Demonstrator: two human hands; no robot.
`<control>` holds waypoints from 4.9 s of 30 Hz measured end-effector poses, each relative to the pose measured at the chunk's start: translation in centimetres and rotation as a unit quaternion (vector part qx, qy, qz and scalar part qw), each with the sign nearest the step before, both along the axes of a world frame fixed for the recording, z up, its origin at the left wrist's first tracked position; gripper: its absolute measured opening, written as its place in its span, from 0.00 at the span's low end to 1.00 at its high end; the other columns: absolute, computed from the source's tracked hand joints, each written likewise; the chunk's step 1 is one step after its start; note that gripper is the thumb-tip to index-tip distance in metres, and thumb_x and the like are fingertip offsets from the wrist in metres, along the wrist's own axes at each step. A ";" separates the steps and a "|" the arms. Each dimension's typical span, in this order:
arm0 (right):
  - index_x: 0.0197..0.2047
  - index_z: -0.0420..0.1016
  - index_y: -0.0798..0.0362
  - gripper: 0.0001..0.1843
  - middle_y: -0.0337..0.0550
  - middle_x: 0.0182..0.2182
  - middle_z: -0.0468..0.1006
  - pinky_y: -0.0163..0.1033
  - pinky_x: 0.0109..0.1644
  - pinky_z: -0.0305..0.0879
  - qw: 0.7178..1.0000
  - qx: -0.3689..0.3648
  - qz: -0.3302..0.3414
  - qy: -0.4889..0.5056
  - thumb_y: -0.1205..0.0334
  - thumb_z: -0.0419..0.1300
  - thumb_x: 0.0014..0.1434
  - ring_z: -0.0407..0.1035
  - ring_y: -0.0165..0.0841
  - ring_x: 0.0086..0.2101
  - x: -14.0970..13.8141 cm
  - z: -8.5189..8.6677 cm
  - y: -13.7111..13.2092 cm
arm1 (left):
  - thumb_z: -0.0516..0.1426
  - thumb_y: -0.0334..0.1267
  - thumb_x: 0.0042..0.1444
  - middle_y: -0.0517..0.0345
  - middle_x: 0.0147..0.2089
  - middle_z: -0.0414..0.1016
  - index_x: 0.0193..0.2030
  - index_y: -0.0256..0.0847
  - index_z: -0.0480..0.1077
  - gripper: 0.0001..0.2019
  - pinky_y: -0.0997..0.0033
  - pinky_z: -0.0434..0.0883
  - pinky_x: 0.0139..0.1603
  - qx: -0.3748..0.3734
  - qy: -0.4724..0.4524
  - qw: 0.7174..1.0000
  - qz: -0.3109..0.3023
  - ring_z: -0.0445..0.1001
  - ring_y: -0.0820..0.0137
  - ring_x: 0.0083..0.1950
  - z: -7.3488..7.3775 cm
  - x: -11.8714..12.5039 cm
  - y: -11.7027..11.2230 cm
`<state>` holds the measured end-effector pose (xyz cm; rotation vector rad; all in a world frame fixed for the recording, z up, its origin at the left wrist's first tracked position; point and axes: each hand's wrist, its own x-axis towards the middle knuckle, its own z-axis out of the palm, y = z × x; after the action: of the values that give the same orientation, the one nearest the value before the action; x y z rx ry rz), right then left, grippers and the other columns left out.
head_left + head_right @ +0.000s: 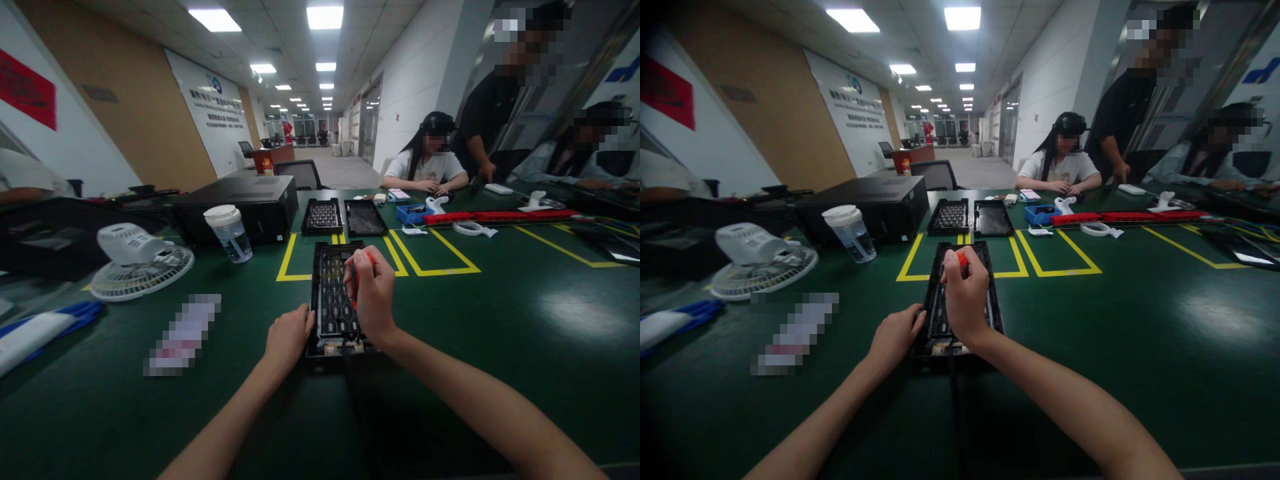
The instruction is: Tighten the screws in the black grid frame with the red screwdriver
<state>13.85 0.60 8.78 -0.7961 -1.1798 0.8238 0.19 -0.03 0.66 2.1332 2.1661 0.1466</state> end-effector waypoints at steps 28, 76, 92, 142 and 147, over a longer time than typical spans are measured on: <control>0.33 0.65 0.57 0.18 0.40 0.23 0.68 0.34 0.25 0.60 0.909 -0.049 0.410 0.054 0.55 0.40 0.58 0.64 0.27 0.20 4.2 0.1 2.5 | 0.39 0.47 0.57 0.54 0.34 0.74 0.44 0.44 0.64 0.18 0.71 0.65 0.33 0.031 0.010 0.999 -0.007 0.73 0.67 0.35 -0.7 -0.5 0.4; 0.25 0.61 0.57 0.17 0.33 0.12 0.61 0.29 0.10 0.49 0.754 -0.079 0.649 0.072 0.52 0.42 0.51 0.49 0.21 0.09 2.6 -0.6 6.3 | 0.39 0.47 0.58 0.54 0.35 0.73 0.45 0.45 0.64 0.18 0.73 0.65 0.35 0.009 0.012 1.000 0.001 0.73 0.67 0.38 -0.2 -0.1 0.1; 0.25 0.62 0.57 0.17 0.33 0.12 0.61 0.29 0.10 0.49 0.785 -0.069 0.611 0.070 0.54 0.41 0.53 0.49 0.21 0.09 2.2 -0.4 5.4 | 0.39 0.46 0.58 0.54 0.35 0.73 0.45 0.44 0.63 0.18 0.72 0.65 0.35 0.017 0.013 1.000 -0.004 0.73 0.67 0.37 -0.2 -0.2 0.1; 0.27 0.63 0.55 0.15 0.33 0.12 0.62 0.27 0.12 0.48 0.925 -0.020 0.376 0.053 0.56 0.42 0.56 0.50 0.21 0.09 2.7 -0.5 2.1 | 0.38 0.47 0.58 0.53 0.36 0.74 0.46 0.45 0.64 0.19 0.71 0.65 0.36 0.025 0.012 1.000 -0.009 0.73 0.68 0.37 -0.8 -0.3 0.3; 0.27 0.62 0.55 0.14 0.32 0.12 0.60 0.26 0.12 0.46 0.940 -0.010 0.338 0.043 0.57 0.43 0.56 0.50 0.21 0.09 2.5 -0.4 1.8 | 0.39 0.47 0.57 0.54 0.34 0.74 0.45 0.45 0.64 0.18 0.72 0.65 0.34 0.028 0.010 1.000 -0.011 0.73 0.67 0.36 -0.8 -0.3 0.3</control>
<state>16.32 2.40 8.35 -0.3498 -1.3843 1.4196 -0.15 0.29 -0.16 2.1955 2.1746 0.1874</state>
